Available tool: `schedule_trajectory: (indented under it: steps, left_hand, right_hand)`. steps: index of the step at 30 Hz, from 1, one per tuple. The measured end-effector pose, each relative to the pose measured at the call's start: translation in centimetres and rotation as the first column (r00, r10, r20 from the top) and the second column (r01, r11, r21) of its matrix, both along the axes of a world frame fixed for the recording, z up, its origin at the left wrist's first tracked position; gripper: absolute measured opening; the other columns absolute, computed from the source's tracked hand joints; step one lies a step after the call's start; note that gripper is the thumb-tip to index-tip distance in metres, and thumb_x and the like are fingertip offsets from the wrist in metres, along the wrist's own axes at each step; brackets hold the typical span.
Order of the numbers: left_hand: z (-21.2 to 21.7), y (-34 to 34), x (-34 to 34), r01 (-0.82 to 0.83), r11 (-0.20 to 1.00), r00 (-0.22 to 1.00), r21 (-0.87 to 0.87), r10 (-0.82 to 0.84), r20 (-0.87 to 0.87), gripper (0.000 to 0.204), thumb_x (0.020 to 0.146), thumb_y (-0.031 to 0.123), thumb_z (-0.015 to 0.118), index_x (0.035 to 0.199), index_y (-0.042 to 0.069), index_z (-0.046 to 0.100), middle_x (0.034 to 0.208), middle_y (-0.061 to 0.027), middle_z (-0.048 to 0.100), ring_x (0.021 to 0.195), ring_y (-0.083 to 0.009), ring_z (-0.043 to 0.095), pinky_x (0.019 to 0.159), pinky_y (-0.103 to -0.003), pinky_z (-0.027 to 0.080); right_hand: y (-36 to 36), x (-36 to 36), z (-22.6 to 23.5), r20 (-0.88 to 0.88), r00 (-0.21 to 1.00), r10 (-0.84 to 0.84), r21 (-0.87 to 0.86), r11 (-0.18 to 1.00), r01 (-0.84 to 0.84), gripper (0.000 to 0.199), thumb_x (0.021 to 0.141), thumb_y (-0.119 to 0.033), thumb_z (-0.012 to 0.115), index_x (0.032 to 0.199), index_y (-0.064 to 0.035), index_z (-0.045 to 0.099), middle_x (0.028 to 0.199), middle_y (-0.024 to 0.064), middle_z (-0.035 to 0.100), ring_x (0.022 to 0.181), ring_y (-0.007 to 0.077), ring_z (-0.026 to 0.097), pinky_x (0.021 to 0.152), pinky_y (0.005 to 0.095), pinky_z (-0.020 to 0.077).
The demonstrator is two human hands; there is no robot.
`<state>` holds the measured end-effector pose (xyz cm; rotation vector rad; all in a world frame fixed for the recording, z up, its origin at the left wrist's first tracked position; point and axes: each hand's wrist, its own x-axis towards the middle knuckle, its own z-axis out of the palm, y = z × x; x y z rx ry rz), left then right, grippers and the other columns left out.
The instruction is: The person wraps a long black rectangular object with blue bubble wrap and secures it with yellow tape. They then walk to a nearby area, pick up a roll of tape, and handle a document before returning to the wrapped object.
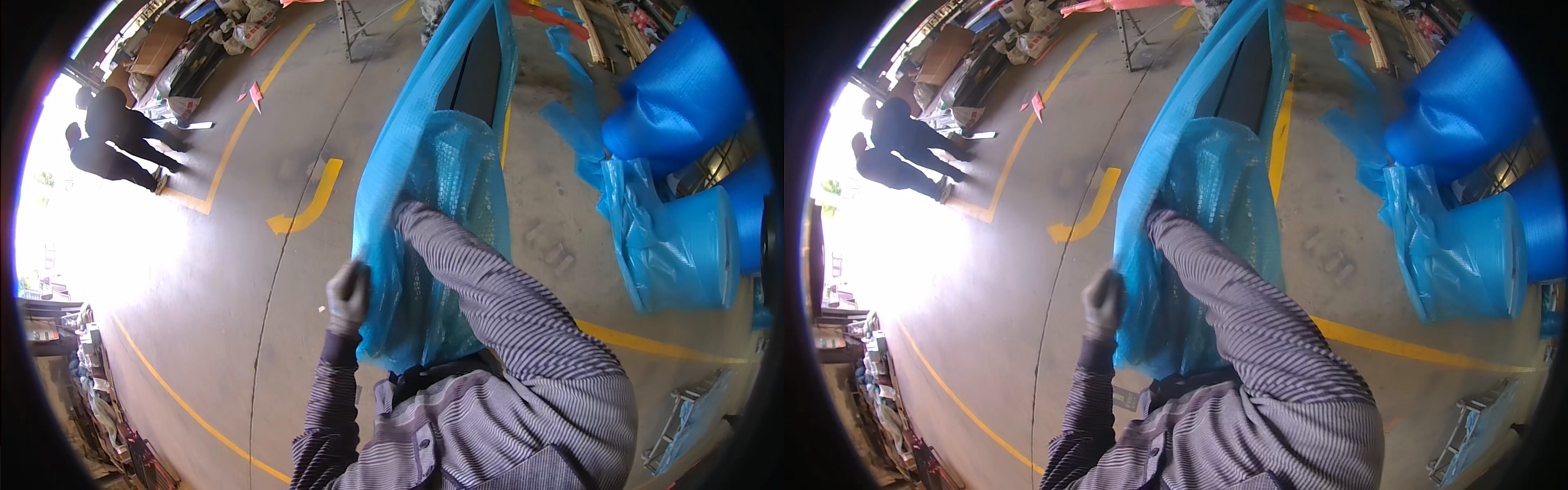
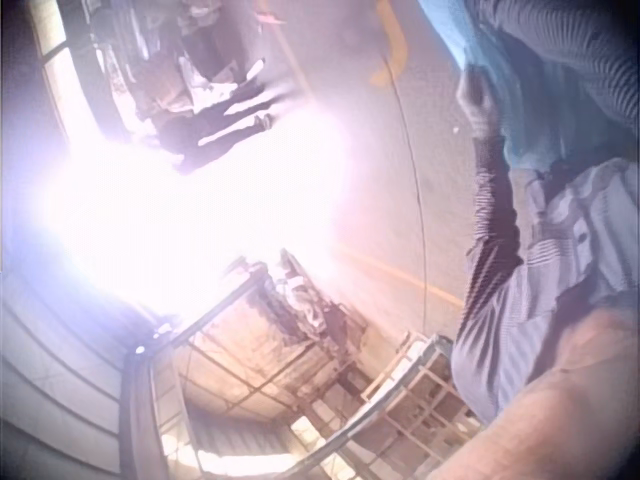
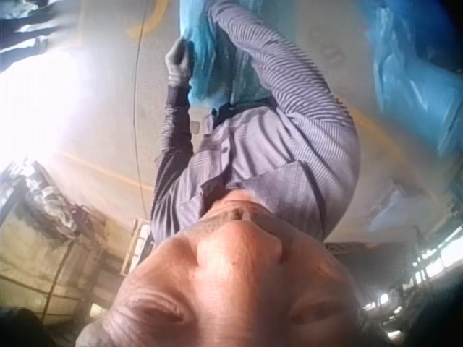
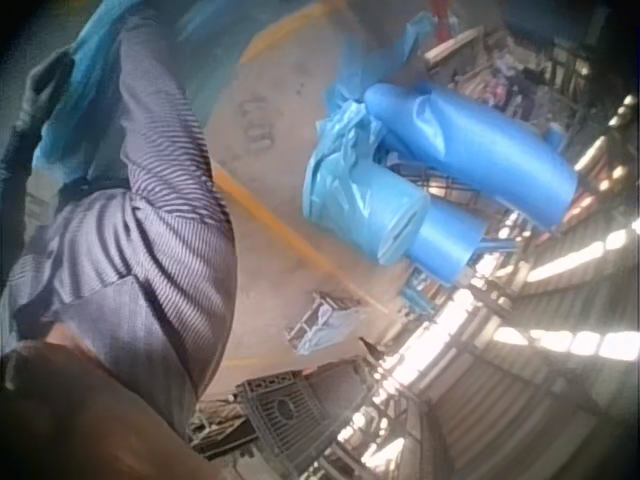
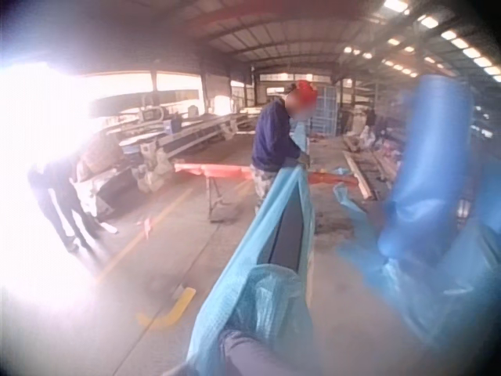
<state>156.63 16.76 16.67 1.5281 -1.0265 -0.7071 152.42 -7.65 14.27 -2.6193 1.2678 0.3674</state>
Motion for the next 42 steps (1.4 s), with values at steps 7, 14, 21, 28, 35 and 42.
schedule_trajectory:
  steps: [7,14,21,28,35,42]
  left_hand:
    - [-1.5,-0.4,-3.2,0.183,0.975,0.761,0.125,-0.221,0.611,0.044,0.087,0.010,0.069,0.131,0.013,0.067,0.097,-0.0149,0.070,0.083,-0.0381,0.071,0.069,-0.046,0.058]
    - [1.0,-2.7,-3.0,0.254,0.871,0.626,0.420,-0.479,0.615,0.038,0.089,0.021,0.070,0.127,0.017,0.070,0.104,-0.0130,0.070,0.090,-0.0375,0.071,0.077,-0.047,0.059]
    - [1.0,-7.0,-4.8,0.295,0.858,0.539,0.421,-0.513,0.669,0.039,0.081,0.036,0.086,0.098,0.003,0.074,0.112,-0.0174,0.060,0.104,-0.0370,0.063,0.086,-0.047,0.055]
    - [1.4,-7.5,-7.6,0.158,0.879,0.416,0.449,-0.472,0.778,0.047,0.076,0.036,0.089,0.101,0.005,0.064,0.113,-0.0153,0.059,0.101,-0.0369,0.064,0.076,-0.047,0.056]
    - [1.0,-8.2,-7.4,0.220,0.876,0.464,0.428,-0.481,0.744,0.100,0.074,0.027,0.092,0.156,0.006,0.040,0.114,-0.0160,0.061,0.097,-0.0334,0.066,0.078,-0.045,0.059]
    - [3.3,-8.9,-7.6,0.226,0.785,0.288,0.578,-0.620,0.730,0.096,0.078,0.041,0.089,0.156,0.008,0.043,0.114,-0.0190,0.059,0.092,-0.0365,0.068,0.076,-0.047,0.059]
  right_hand:
    - [-7.2,-8.7,3.5,0.204,0.954,0.219,0.149,0.956,-0.252,0.040,0.098,-0.036,0.066,0.127,-0.0086,0.071,0.133,0.0177,0.066,0.125,0.0354,0.061,0.111,0.0461,0.0443]
    - [-0.2,-28.3,-5.1,0.865,-0.125,-0.486,0.479,0.724,0.496,0.029,0.106,-0.019,0.057,0.130,-0.0050,0.066,0.121,0.0090,0.070,0.111,0.0243,0.067,0.083,0.0319,0.0554]
    - [9.6,-20.0,-21.2,0.671,0.198,-0.714,0.509,0.638,0.577,0.037,0.103,-0.032,0.053,0.127,-0.0057,0.065,0.120,0.0262,0.068,0.111,0.0480,0.065,0.095,0.0555,0.0516]
    - [-1.7,-30.9,-20.3,0.730,-0.173,-0.661,0.481,0.316,0.818,0.066,0.095,-0.048,0.070,0.141,-0.0020,0.060,0.132,0.0237,0.067,0.119,0.0383,0.066,0.100,0.0465,0.0529]
    - [-15.2,-27.4,-22.9,0.501,0.126,-0.856,0.761,0.505,0.407,0.071,0.088,-0.054,0.071,0.133,0.0008,0.066,0.127,0.0262,0.069,0.116,0.0367,0.068,0.103,0.0457,0.0516]
    - [-17.9,-37.8,-21.7,0.660,0.047,-0.749,0.572,0.542,0.616,0.031,0.094,-0.032,0.067,0.105,-0.0048,0.072,0.100,0.0152,0.076,0.089,0.0299,0.074,0.083,0.0432,0.0571]
